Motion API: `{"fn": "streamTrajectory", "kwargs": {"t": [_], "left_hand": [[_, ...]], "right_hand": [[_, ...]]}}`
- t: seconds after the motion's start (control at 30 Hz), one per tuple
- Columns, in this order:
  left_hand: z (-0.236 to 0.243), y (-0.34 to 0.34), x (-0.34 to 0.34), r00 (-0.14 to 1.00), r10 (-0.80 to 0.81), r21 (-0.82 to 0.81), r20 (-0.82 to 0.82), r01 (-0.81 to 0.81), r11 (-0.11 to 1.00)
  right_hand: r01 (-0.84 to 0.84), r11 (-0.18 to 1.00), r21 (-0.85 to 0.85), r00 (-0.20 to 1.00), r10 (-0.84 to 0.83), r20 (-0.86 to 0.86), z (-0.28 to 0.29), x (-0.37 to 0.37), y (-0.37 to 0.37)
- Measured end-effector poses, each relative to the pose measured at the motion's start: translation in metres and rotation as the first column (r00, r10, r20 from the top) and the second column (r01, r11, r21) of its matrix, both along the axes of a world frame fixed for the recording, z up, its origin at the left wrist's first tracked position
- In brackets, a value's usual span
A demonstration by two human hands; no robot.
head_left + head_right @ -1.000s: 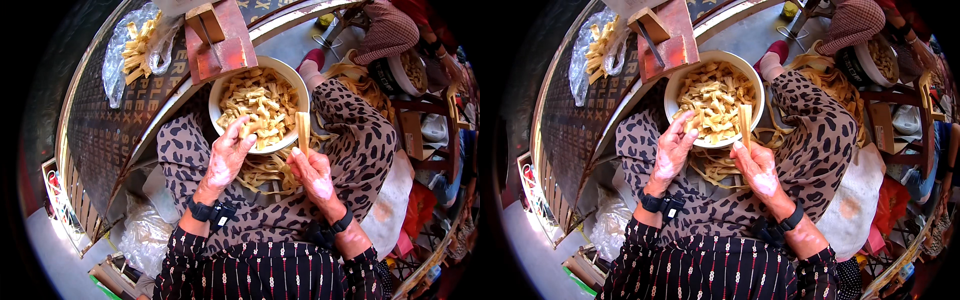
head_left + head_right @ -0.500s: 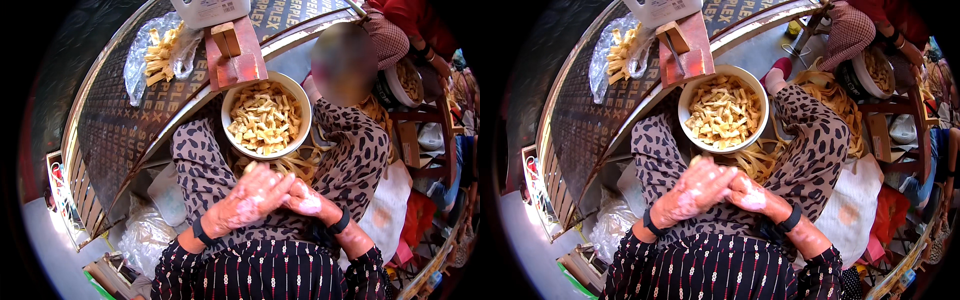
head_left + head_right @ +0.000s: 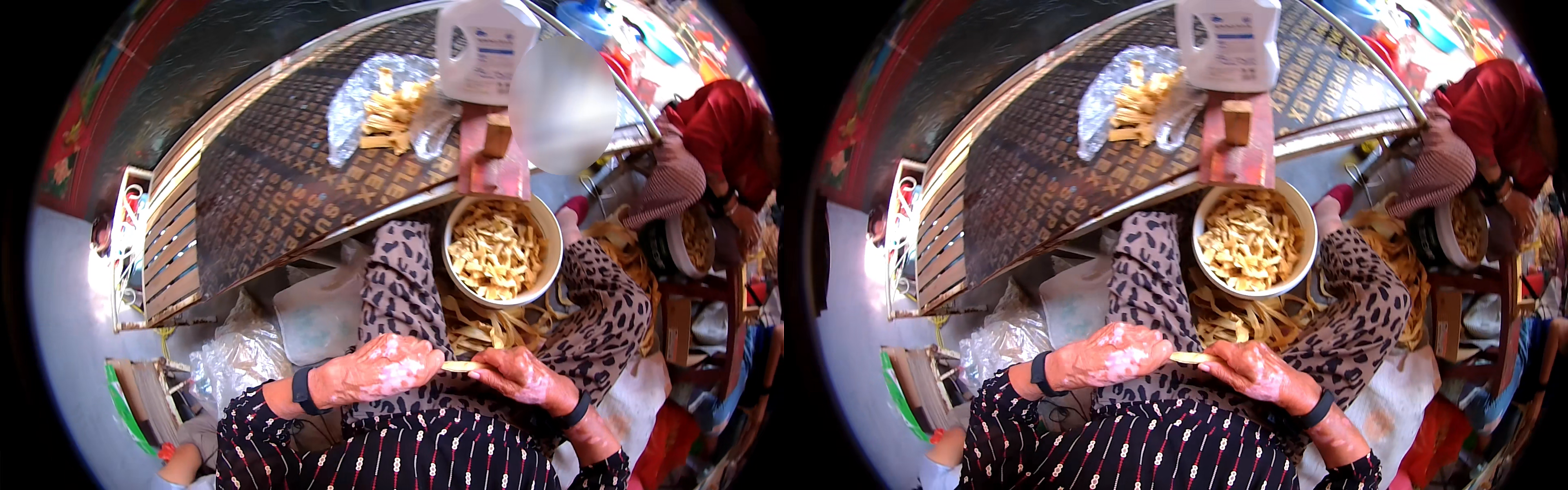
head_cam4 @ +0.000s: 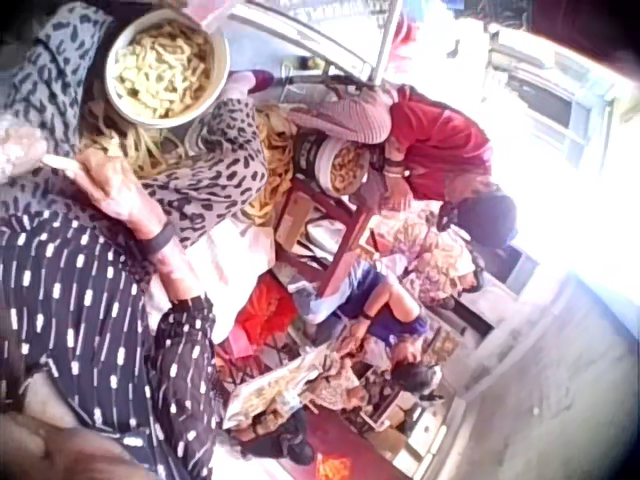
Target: The person picks up long strips of bean curd skin from their lap, folds and rolls them into small knots, and places the completed knots into a white bucket.
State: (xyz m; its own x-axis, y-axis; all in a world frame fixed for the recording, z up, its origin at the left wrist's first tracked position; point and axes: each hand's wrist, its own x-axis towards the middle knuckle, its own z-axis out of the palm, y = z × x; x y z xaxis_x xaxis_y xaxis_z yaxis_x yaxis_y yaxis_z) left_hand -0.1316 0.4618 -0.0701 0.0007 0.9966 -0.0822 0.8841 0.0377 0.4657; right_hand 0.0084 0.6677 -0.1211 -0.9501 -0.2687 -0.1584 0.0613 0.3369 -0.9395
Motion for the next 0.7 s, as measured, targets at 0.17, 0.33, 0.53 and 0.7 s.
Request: {"fn": "streamTrajectory", "kwargs": {"t": [0.17, 0.33, 0.53, 0.7], "left_hand": [[0.035, -0.02, -0.025, 0.68, 0.245, -0.08, 0.691, -0.265, 0.961], [0.053, -0.035, -0.029, -0.176, -0.05, -0.087, 0.983, -0.693, 0.715], [0.026, -0.002, 0.001, 0.629, 0.06, 0.432, 0.775, -0.597, 0.675], [-0.011, -0.001, 0.012, 0.973, 0.219, 0.618, 0.074, -0.217, 0.756]], "right_hand": [[0.156, 0.983, -0.099, 0.947, -0.177, -0.267, 0.029, -0.018, -0.022], [0.322, 0.934, -0.155, 0.838, -0.357, -0.412, 0.062, -0.04, -0.043], [0.521, 0.79, -0.323, 0.783, -0.593, -0.189, 0.04, -0.038, -0.062], [0.603, 0.731, -0.319, 0.778, -0.628, 0.03, 0.028, -0.02, -0.063]]}}
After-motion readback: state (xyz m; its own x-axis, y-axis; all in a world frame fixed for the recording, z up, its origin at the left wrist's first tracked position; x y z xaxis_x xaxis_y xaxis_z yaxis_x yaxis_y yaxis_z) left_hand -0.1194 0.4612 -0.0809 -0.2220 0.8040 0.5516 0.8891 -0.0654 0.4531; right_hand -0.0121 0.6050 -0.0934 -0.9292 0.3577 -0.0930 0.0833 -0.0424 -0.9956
